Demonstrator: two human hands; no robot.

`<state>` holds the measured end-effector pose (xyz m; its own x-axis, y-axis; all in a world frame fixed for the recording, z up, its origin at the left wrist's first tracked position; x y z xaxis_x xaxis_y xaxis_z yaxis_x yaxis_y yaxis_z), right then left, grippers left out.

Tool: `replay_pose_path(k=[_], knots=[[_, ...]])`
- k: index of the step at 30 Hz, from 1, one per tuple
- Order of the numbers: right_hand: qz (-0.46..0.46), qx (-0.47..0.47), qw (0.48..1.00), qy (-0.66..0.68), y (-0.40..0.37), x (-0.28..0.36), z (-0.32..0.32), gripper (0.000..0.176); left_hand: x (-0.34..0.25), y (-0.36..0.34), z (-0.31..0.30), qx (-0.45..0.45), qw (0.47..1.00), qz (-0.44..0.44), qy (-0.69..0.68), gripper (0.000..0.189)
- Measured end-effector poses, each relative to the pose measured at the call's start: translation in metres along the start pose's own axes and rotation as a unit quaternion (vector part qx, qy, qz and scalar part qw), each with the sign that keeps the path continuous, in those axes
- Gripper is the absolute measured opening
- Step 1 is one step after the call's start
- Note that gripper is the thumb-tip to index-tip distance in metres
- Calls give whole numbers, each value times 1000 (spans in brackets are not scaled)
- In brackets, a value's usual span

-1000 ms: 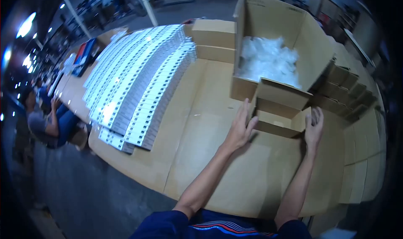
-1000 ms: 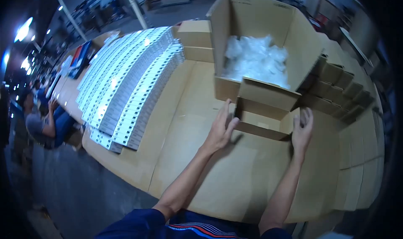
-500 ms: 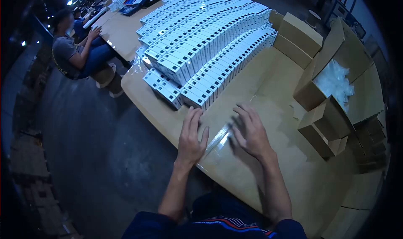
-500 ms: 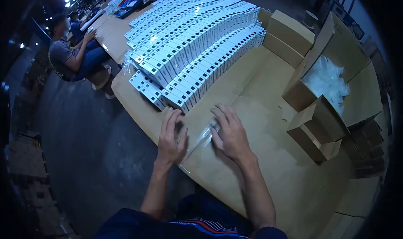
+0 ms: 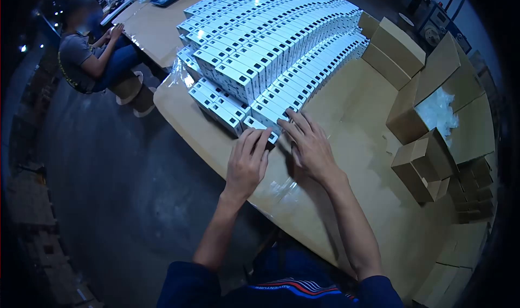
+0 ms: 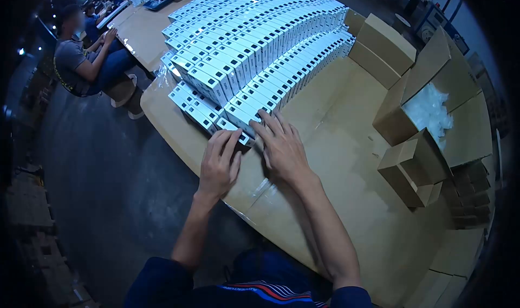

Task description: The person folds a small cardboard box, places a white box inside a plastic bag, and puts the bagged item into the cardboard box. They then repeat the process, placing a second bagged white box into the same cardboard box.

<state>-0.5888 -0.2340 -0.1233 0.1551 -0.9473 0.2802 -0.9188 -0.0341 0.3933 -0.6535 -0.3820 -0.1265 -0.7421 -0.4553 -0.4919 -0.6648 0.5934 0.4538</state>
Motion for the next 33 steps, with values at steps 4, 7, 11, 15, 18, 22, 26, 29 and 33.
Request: replay_pose_path(k=[4, 7, 11, 15, 18, 22, 26, 29, 33], knots=[[11, -9, 1000, 9, -1, 4, 0, 60, 4, -2, 0, -7, 1000, 12, -2, 49], [22, -41, 998, 34, -5, 8, -14, 62, -3, -6, -9, -22, 1000, 18, -5, 34], [138, -76, 966, 204, -52, 11, -36, 60, -20, -30, -19, -37, 999, 21, -27, 38], [225, -120, 868, 426, -122, 13, -36, 54, -59, -48, 3, 0, 985, 63, -158, 41], [257, -133, 770, 569, -150, 17, -44, 48, -101, -48, 23, 29, 972, 114, -204, 47], [241, -314, 746, 535, -181, -11, -92, 32, -183, -26, 44, 112, 944, 179, -254, 44], [269, -386, 707, 527, -236, -49, -148, 21, -262, 25, 64, 228, 887, 225, -333, 47], [266, -417, 758, 425, -266, -83, -213, 20, -335, 85, 87, 188, 902, 309, -237, 37], [246, -452, 827, 226, -279, -133, -301, 20, -433, 170, 178, 107, 924, 359, -74, 25]])
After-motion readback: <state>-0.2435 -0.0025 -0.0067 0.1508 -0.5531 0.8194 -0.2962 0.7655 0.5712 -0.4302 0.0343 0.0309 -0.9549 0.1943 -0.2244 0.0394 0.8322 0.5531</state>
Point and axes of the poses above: each hand's wrist, its own y-axis towards the middle knuckle, its own z-axis out of the palm, x = y × z, the point moved 7 cm from there along y, towards the middle knuckle, and after that the axes turned 14 degrees about -z, right-handed, at the moved point
